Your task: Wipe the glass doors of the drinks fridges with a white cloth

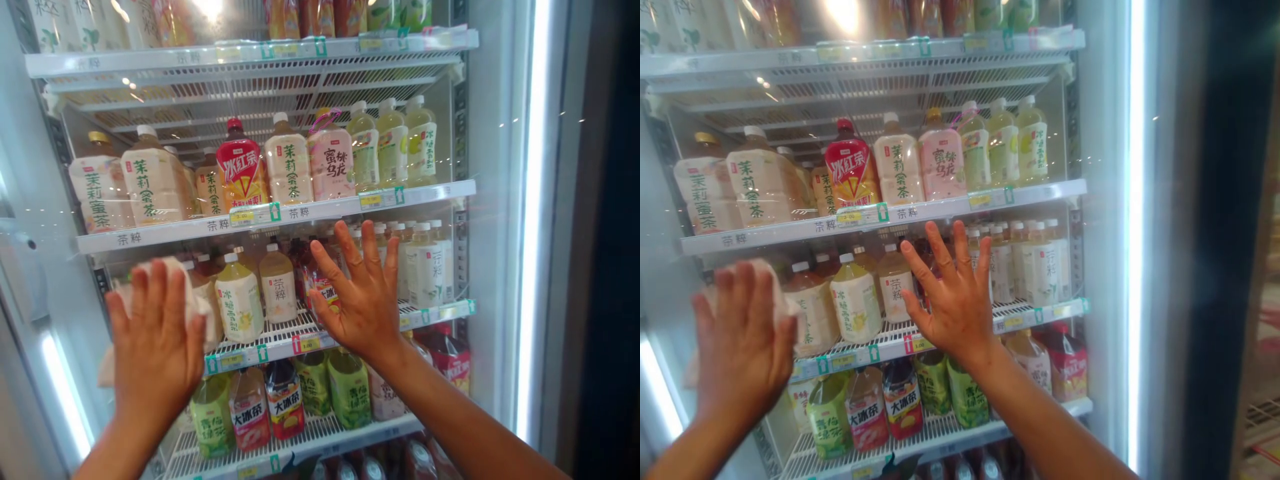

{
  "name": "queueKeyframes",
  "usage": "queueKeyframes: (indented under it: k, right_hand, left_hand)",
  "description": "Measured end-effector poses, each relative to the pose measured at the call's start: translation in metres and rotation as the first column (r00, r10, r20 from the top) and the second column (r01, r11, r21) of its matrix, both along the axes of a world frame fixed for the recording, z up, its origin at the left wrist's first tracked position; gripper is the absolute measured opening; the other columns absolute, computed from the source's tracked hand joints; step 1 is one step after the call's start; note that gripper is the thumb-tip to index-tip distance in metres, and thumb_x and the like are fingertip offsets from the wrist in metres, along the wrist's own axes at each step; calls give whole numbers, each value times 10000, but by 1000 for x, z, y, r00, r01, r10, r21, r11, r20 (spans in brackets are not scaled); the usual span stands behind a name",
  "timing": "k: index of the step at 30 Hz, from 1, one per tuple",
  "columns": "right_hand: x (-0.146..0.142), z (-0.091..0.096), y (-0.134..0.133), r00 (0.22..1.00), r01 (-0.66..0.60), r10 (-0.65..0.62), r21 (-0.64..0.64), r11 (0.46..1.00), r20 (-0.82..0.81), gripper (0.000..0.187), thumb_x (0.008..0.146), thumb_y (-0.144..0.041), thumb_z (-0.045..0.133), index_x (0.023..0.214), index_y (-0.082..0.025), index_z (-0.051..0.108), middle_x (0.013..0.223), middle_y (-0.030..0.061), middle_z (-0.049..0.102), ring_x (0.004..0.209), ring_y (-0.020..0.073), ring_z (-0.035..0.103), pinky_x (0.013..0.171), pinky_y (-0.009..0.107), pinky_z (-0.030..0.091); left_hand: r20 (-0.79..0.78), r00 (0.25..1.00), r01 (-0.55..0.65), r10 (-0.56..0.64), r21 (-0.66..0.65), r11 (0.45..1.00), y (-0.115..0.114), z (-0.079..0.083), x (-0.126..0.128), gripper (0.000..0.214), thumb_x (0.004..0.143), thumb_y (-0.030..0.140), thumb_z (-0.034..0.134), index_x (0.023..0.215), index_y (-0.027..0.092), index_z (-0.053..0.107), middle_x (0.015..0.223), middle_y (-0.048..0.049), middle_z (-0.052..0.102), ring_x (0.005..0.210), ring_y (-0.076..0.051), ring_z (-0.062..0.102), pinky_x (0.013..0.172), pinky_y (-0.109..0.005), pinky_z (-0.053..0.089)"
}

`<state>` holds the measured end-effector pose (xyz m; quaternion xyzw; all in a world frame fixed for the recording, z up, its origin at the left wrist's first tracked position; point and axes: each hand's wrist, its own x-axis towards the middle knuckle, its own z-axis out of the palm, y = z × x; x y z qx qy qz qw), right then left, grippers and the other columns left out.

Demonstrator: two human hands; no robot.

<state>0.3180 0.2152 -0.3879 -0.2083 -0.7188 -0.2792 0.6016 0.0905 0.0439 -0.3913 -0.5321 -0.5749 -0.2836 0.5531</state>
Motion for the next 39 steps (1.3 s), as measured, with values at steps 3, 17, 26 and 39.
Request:
queueKeyframes:
  k: [3,17,26,39]
  right_hand:
    - [0,0,1,1000,10,-10,-9,1000,-2,767,980,-430,503,1631,-376,101,1725,2,122,1586,362,52,1229,721,93]
    - [-1,0,1,999,-36,37,36,999,-29,715,995,-427,494,1627,-344,170,1719,31,157,1585,356,67,1237,709,82]
    - [-1,3,2,999,-37,37,18,999,-26,744,983,-440,515,1629,-359,154,1727,2,115,1586,356,66,1243,702,70]
    - [74,-132,27,990,-10,-23,-224,975,-142,766,989,-424,542,1632,-368,129,1730,33,-37,1578,405,-18,1195,776,34]
  left_hand:
    - [78,996,-40,36,49,998,-4,17,-9,755,994,324,424,1624,263,13,1721,-71,28,1583,-335,35,1271,-644,5]
    - [22,999,-30,31,-29,999,-7,-18,-6,778,987,333,435,1622,185,11,1727,-66,-15,1589,-285,-15,1291,-540,-43]
    - [-8,1000,18,-18,-11,1000,38,-20,50,728,1004,346,435,1620,183,84,1718,-50,3,1591,-238,-47,1289,-513,-86]
    - [-177,980,62,-90,-159,985,65,-75,102,648,1003,354,421,1595,171,233,1696,-41,129,1592,-247,49,1302,-521,-37]
